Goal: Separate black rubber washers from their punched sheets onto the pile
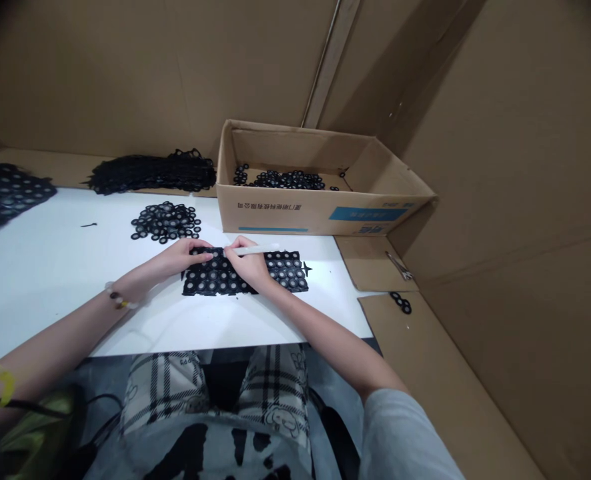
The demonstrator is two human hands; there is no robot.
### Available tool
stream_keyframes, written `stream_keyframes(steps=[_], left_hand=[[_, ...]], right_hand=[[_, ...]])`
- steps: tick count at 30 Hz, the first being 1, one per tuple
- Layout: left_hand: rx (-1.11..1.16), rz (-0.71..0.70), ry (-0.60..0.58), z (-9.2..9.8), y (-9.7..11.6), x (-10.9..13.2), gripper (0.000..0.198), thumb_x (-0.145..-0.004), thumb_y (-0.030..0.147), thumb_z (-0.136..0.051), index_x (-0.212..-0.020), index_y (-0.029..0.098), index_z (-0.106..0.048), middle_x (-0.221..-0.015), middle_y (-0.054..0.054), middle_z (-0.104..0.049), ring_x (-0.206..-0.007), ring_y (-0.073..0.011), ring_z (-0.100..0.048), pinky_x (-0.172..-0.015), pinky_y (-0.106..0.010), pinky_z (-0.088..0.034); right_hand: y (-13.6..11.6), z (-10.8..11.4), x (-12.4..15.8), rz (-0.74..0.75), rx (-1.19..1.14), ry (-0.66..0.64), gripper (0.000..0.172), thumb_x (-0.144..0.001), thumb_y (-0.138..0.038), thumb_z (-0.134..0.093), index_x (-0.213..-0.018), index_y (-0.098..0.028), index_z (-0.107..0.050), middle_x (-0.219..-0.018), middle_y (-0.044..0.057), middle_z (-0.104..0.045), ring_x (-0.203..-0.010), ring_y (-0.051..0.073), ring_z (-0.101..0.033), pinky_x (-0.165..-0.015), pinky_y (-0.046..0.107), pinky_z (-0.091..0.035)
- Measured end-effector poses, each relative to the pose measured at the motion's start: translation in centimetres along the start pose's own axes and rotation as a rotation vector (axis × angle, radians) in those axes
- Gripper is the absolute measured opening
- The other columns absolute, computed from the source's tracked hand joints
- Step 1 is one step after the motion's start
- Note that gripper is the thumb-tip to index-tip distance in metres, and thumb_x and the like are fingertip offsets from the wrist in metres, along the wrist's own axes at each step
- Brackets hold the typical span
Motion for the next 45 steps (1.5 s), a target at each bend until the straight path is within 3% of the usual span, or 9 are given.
stream_keyframes(steps=[11, 16, 22, 29, 34, 45], left_hand=[[0.094, 0.063, 0.095, 0.1, -0.1, 0.4, 0.037, -0.072, 0.043, -0.067, -0.096, 0.016, -0.073, -0.097, -0.007, -0.074, -0.093, -0.0266, -0.063, -0.083, -0.035, -0.044], [0.028, 0.057, 0.115, 0.5, 0.0, 0.2, 0.036, -0.072, 0.043, -0.066, -0.093, 0.015, -0.072, -0.094, -0.007, -0.074, -0.09, -0.0258, -0.063, -0.082, -0.035, -0.044], [0.037, 0.018, 0.087, 0.6, 0.2, 0.2, 0.032, -0.075, 0.042, -0.066, -0.094, 0.017, -0.072, -0.096, -0.006, -0.074, -0.09, -0.0239, -0.064, -0.081, -0.034, -0.046], [0.018, -0.011, 0.015, 0.1, 0.1, 0.0, 0.034, -0.078, 0.044, -0.064, -0.096, 0.016, -0.072, -0.098, -0.006, -0.073, -0.09, -0.0246, -0.064, -0.08, -0.034, -0.046], [-0.028, -0.055, 0.06, 0.3, 0.7, 0.0, 0.032, -0.078, 0.043, -0.063, -0.094, 0.016, -0.071, -0.097, -0.006, -0.073, -0.092, -0.025, -0.063, -0.083, -0.035, -0.043], [0.198, -0.004, -0.053, -1.0, 0.8, 0.5, 0.037, -0.077, 0.045, -0.065, -0.1, 0.016, -0.071, -0.102, -0.007, -0.072, -0.094, -0.0246, -0.062, -0.082, -0.034, -0.044]], right_hand=[[-0.1, -1.3, 0.3, 0.086, 0.123, -0.044, 0.022, -0.083, -0.041, -0.058, -0.071, -0.022, -0.053, -0.069, -0.002, -0.059, -0.069, 0.016, -0.054, -0.066, 0.027, -0.039], [0.1, -0.9, -0.1, 0.051, 0.02, -0.032, 0.026, -0.082, -0.041, -0.058, -0.067, -0.021, -0.051, -0.067, -0.002, -0.057, -0.067, 0.015, -0.053, -0.066, 0.027, -0.039], [0.6, -0.3, -0.3, -0.022, -0.033, -0.009, 0.025, -0.079, -0.035, -0.059, -0.062, -0.02, -0.049, -0.062, -0.003, -0.053, -0.066, 0.015, -0.051, -0.068, 0.027, -0.039], [-0.1, -0.8, -0.1, 0.074, -0.024, -0.04, 0.026, -0.081, -0.041, -0.06, -0.067, -0.021, -0.053, -0.068, -0.001, -0.058, -0.067, 0.015, -0.053, -0.066, 0.027, -0.039], [-0.3, -0.5, -0.2, 0.094, -0.022, -0.019, 0.026, -0.082, -0.039, -0.06, -0.067, -0.021, -0.051, -0.068, -0.001, -0.057, -0.067, 0.015, -0.052, -0.065, 0.028, -0.04], [-0.8, -0.5, 0.2, 0.101, 0.012, 0.001, 0.026, -0.085, -0.039, -0.056, -0.068, -0.021, -0.05, -0.065, -0.002, -0.055, -0.066, 0.015, -0.052, -0.065, 0.027, -0.039]])
Point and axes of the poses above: each hand's wrist, its own x-axis away from the middle knuckle, its own z-axis out of the back of the hand, y = z × x, the point moved 10 cm from there along -x, towards the middle knuckle
